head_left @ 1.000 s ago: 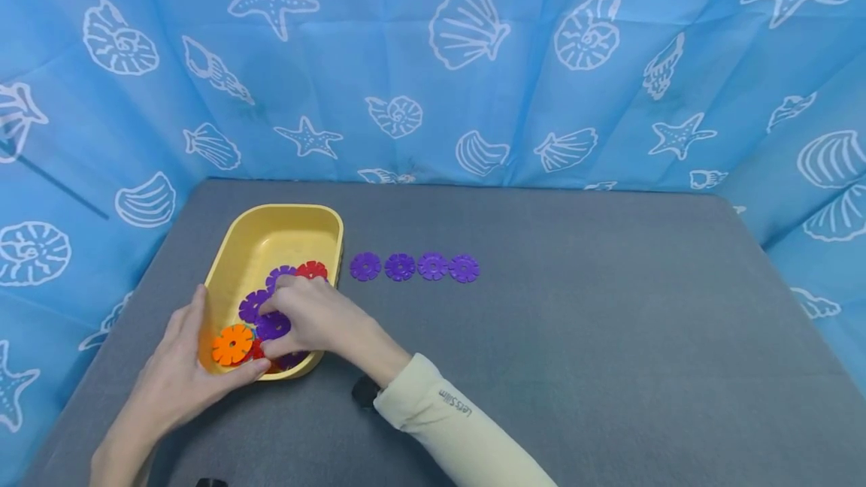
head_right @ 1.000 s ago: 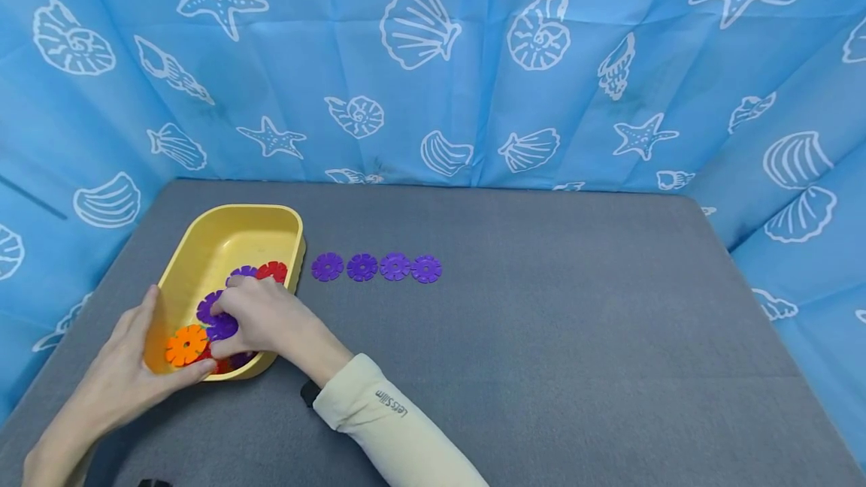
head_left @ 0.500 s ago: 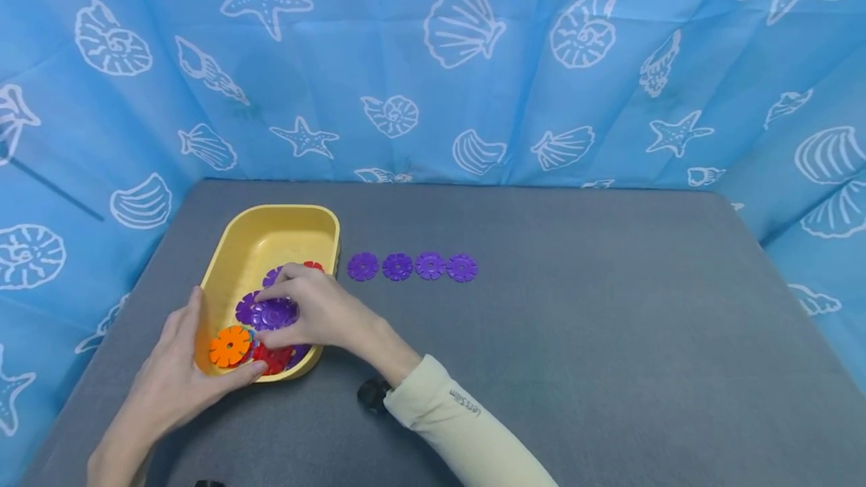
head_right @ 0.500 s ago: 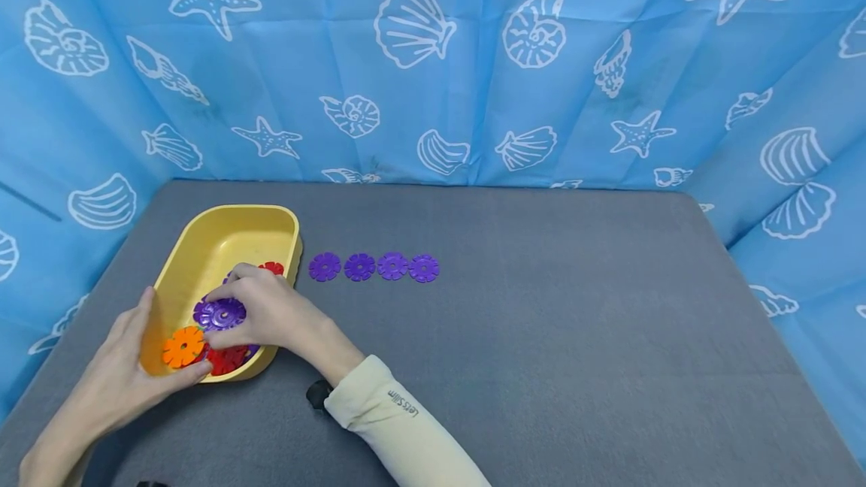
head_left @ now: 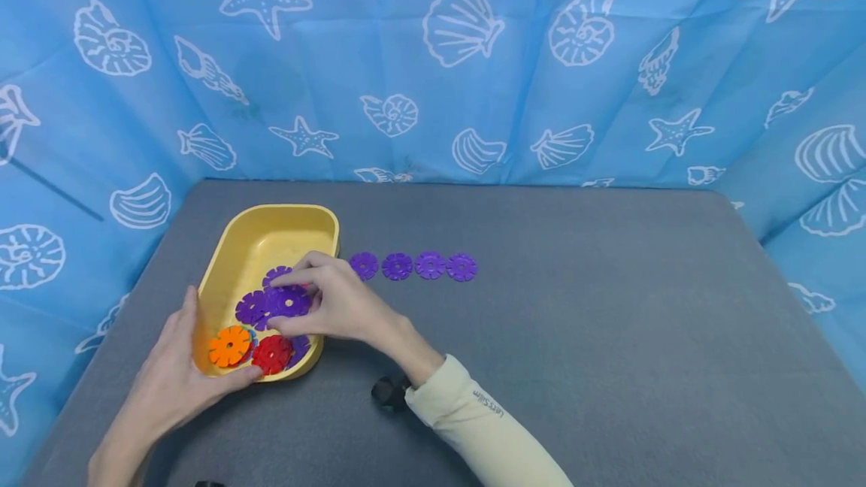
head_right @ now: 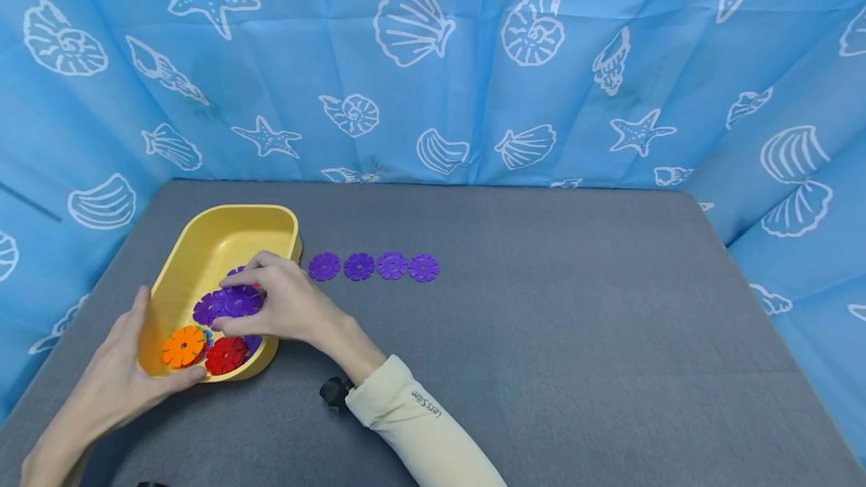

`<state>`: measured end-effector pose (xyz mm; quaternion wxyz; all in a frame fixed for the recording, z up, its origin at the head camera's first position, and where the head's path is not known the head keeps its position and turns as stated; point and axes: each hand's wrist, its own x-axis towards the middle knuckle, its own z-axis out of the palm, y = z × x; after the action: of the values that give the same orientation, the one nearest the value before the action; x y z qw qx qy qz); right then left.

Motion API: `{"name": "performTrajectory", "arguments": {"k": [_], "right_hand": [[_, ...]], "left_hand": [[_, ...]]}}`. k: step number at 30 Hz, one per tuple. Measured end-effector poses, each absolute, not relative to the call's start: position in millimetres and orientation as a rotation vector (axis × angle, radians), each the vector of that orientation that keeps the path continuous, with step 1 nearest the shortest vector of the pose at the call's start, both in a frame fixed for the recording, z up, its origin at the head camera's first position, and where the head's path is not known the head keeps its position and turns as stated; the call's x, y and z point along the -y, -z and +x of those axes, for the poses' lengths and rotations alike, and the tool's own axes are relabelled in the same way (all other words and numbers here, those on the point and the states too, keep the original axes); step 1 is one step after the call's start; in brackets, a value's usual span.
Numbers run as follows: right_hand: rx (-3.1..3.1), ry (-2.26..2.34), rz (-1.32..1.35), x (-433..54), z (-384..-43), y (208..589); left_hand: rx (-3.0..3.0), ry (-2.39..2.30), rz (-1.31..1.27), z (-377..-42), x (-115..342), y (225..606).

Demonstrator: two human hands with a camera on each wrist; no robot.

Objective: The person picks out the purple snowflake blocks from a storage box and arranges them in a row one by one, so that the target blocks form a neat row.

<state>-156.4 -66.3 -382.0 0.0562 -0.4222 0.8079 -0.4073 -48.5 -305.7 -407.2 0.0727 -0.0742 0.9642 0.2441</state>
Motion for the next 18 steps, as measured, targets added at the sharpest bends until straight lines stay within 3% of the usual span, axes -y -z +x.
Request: {"name": "performTrajectory", "arguments": {"k": [18], "right_hand": [[-2.618, 1.317, -1.031, -55.9, -173.8, 393.6]], "left_hand": [[-2.899, -1.041, -0.173, -41.8, 316.6, 421.5]]}}
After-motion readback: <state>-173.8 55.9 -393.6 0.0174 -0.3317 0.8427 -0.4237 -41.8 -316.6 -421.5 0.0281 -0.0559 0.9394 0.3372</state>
